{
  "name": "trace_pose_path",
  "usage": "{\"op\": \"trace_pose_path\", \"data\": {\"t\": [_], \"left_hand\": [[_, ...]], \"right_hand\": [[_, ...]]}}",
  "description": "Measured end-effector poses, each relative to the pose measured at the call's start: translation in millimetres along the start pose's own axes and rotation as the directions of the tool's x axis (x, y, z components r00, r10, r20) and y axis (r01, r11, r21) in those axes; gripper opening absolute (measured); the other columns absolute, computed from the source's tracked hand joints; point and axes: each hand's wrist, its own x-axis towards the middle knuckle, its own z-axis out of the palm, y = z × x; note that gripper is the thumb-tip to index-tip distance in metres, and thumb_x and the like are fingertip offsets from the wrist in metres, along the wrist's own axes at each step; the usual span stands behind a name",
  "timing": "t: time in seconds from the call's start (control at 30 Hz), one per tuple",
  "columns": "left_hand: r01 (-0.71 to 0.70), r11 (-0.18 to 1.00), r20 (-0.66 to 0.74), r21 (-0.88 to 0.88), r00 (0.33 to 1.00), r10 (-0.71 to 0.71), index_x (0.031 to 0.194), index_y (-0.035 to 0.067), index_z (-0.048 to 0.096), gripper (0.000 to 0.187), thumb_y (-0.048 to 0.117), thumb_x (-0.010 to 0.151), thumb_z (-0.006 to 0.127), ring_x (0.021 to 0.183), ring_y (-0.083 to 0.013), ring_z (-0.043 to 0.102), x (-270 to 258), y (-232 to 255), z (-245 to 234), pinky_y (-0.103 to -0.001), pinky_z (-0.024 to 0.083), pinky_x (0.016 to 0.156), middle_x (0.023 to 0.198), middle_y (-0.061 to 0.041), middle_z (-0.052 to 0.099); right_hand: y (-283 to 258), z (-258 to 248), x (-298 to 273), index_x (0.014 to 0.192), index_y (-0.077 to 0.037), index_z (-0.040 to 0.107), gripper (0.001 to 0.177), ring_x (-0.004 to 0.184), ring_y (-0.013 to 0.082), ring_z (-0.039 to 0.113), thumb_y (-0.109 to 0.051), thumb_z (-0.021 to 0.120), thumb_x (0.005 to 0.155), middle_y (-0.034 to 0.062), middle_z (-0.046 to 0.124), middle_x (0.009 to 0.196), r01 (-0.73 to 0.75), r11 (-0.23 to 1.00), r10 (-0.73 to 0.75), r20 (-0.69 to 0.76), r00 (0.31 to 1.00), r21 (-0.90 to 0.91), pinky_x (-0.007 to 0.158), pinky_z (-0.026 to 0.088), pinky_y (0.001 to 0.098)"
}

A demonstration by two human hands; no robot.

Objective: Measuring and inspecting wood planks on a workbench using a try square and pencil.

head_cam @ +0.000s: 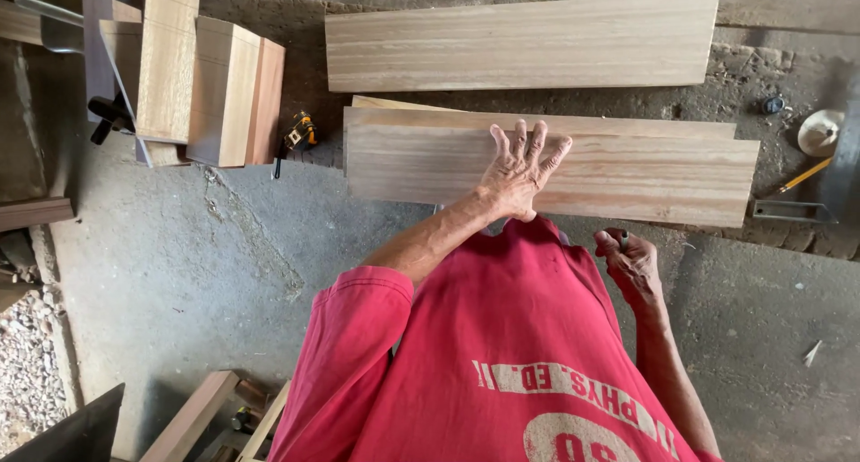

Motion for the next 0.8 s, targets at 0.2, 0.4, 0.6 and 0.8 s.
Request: {"op": "trace_pose_path", "data": {"t": [0.2, 0.4, 0.6, 0.8], "left_hand": [[-0.017, 1.000, 0.007, -0.024, 1.000, 0.017, 0.162, 0.013, -0.003, 0.149, 0.066, 0.058, 0.088, 0.147, -0.0637, 0.017, -2, -2, -6, -0.088, 0.021, 0.105, 0.163, -0.038, 0.004], [0.005, 0.998, -0.026, -0.056, 1.000, -0.006, 0.164, 0.017, -0.002, 0.150, 0.064, 0.054, 0.090, 0.150, -0.0616, 0.013, -9, 1, -7, -0.087, 0.018, 0.107, 0.166, -0.036, 0.002], [0.011, 0.983, -0.074, -0.182, 0.997, -0.025, 0.161, 0.021, -0.001, 0.152, 0.067, 0.049, 0.091, 0.151, -0.0590, 0.008, -3, 0, 7, -0.088, 0.014, 0.109, 0.165, -0.032, 0.001], [-0.001, 0.987, -0.087, -0.161, 0.996, -0.013, 0.164, 0.019, 0.007, 0.143, 0.061, 0.056, 0.090, 0.152, -0.0547, 0.008, -15, -2, -17, -0.089, 0.013, 0.104, 0.167, -0.032, 0.003]], "right_hand": [[16, -5, 4, 0.104, -0.004, 0.077, 0.033, 0.060, 0.0089, 0.051, -0.036, 0.068, 0.099, 0.0049, 0.068, 0.078, -0.074, 0.997, 0.074, 0.002, 0.997, -0.035, 0.052, 0.044, 0.0283], [40, 0, 16, 0.110, -0.006, 0.077, 0.029, 0.065, 0.0122, 0.055, -0.029, 0.067, 0.096, 0.0065, 0.074, 0.083, -0.070, 0.996, 0.071, 0.021, 0.997, -0.056, 0.057, 0.046, 0.0304], [45, -3, 23, 0.108, -0.003, 0.073, 0.024, 0.083, 0.0235, 0.070, -0.023, 0.062, 0.100, 0.0142, 0.077, 0.087, 0.033, 0.988, -0.030, 0.024, 0.999, -0.149, 0.078, 0.055, 0.0371], [70, -3, 34, 0.106, -0.005, 0.074, 0.028, 0.081, 0.0209, 0.070, -0.003, 0.054, 0.086, 0.0119, 0.078, 0.091, 0.054, 0.986, -0.057, -0.012, 0.998, -0.155, 0.075, 0.055, 0.0346]]}}
